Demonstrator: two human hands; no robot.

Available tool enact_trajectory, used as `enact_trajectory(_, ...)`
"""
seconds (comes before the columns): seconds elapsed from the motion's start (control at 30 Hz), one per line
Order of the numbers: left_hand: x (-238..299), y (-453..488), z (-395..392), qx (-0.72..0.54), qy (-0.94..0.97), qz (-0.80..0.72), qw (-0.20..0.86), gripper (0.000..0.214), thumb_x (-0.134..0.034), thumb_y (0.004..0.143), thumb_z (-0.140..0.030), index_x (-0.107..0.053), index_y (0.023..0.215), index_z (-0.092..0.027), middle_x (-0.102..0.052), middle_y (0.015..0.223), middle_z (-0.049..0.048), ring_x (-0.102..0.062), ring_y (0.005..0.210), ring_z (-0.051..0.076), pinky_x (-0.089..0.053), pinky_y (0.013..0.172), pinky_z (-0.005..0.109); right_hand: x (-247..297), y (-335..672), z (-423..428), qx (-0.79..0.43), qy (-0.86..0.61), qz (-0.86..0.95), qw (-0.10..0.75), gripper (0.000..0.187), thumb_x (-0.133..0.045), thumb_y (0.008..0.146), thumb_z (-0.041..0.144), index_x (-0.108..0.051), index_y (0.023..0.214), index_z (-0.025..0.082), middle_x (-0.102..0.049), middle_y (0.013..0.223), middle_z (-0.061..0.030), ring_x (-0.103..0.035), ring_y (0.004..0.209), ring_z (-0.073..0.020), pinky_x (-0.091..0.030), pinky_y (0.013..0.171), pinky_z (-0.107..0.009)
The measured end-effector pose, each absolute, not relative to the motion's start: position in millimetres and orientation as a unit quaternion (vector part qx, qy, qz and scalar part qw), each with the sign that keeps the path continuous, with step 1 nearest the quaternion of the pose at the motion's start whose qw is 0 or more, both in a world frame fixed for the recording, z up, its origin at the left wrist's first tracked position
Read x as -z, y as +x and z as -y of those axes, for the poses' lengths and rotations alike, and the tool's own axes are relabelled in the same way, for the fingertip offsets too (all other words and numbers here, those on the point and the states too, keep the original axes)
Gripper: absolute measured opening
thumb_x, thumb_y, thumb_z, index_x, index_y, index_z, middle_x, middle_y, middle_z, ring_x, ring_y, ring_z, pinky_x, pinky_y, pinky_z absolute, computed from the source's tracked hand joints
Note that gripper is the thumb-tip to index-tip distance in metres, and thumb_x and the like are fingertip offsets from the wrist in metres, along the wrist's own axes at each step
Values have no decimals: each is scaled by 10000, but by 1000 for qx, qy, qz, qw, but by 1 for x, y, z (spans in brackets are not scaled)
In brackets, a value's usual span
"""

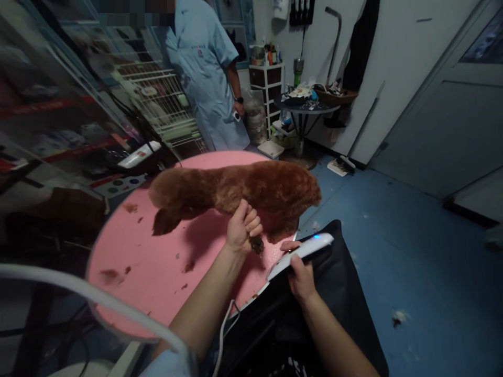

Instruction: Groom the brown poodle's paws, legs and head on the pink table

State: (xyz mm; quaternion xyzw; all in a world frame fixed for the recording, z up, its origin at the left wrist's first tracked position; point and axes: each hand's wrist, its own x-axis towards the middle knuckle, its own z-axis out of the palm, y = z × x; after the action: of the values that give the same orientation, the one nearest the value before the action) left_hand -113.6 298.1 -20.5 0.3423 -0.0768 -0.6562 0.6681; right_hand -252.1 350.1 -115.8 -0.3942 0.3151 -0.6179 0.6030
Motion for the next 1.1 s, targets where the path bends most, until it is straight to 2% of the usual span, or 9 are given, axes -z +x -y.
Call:
enact_trajectory(0.07, 24, -113, -303, 669, 318, 65, 669, 454, -351, 993, -321, -295, 566, -177, -126, 472, -98, -127, 307, 29, -131, 289, 125, 118, -262, -352, 613, -345, -308, 640, 341, -684, 754, 457, -602, 986, 221, -659, 986, -41, -564, 581, -110, -440, 488, -236)
enact_trajectory(0.17, 32, -113, -311, 676, 281, 62, 679, 447, -354, 989, -336, -281, 575, -183, -103, 486, -97, -105, 321, 36, -115, 294, 130, 116, -267, -356, 601, -343, -276, 667, 391, -733, 730, 405, -551, 1038, 246, -654, 1121, -61, -613, 639, -128, -468, 511, -243)
enact_trajectory(0.37, 41, -108, -315, 672, 227, 59, 702, 429, -277, 997, -293, -268, 580, -191, -83, 485, -100, -68, 336, 43, -79, 303, 137, 117, -252, -362, 599, -396, -227, 657, 431, -764, 714, 342, -545, 1074, 252, -646, 1192, -65, -619, 1080, -236, -494, 915, -408)
enact_trajectory(0.5, 42, -100, -310, 672, 205, 60, 709, 429, -251, 994, -303, -259, 579, -195, -69, 489, -103, -30, 350, 46, -72, 292, 131, 116, -237, -366, 607, -299, -235, 698, 419, -778, 691, 369, -541, 1019, 263, -667, 1125, -47, -661, 886, -196, -536, 656, -288)
enact_trajectory(0.63, 38, -102, -309, 674, 214, 73, 703, 450, -217, 993, -294, -244, 556, -192, -60, 485, -99, -12, 357, 50, -94, 287, 128, 106, -236, -364, 558, -228, -207, 770, 461, -821, 626, 382, -574, 999, 271, -686, 1086, -28, -662, 813, -167, -533, 631, -261)
enact_trajectory(0.77, 38, -115, -318, 702, 227, 76, 671, 445, -266, 983, -263, -251, 545, -186, -78, 479, -97, -32, 353, 47, -141, 286, 122, 100, -265, -351, 534, -254, -213, 778, 477, -809, 638, 371, -574, 1044, 286, -700, 1048, -24, -527, 504, -72, -470, 463, -225)
enact_trajectory(0.9, 41, -122, -324, 722, 217, 53, 655, 422, -295, 971, -238, -251, 554, -189, -87, 479, -101, -59, 333, 40, -131, 279, 119, 93, -295, -330, 518, -324, -242, 754, 480, -814, 648, 338, -573, 1058, 272, -690, 1080, -42, -476, 455, -49, -414, 412, -208)
enact_trajectory(1.0, 42, -121, -323, 727, 215, 38, 651, 415, -315, 965, -245, -242, 560, -192, -97, 475, -103, -95, 311, 36, -120, 276, 122, 80, -295, -314, 532, -418, -232, 699, 462, -837, 628, 363, -577, 992, 251, -703, 968, -16, -585, 577, -105, -495, 521, -248)
enact_trajectory(1.1, 43, -119, -320, 726, 234, 27, 647, 405, -351, 949, -242, -242, 562, -192, -119, 460, -103, -136, 289, 34, -91, 272, 126, 64, -284, -303, 501, -534, -219, 645, 417, -830, 648, 317, -560, 958, 243, -708, 948, -15, -667, 815, -176, -542, 788, -357)
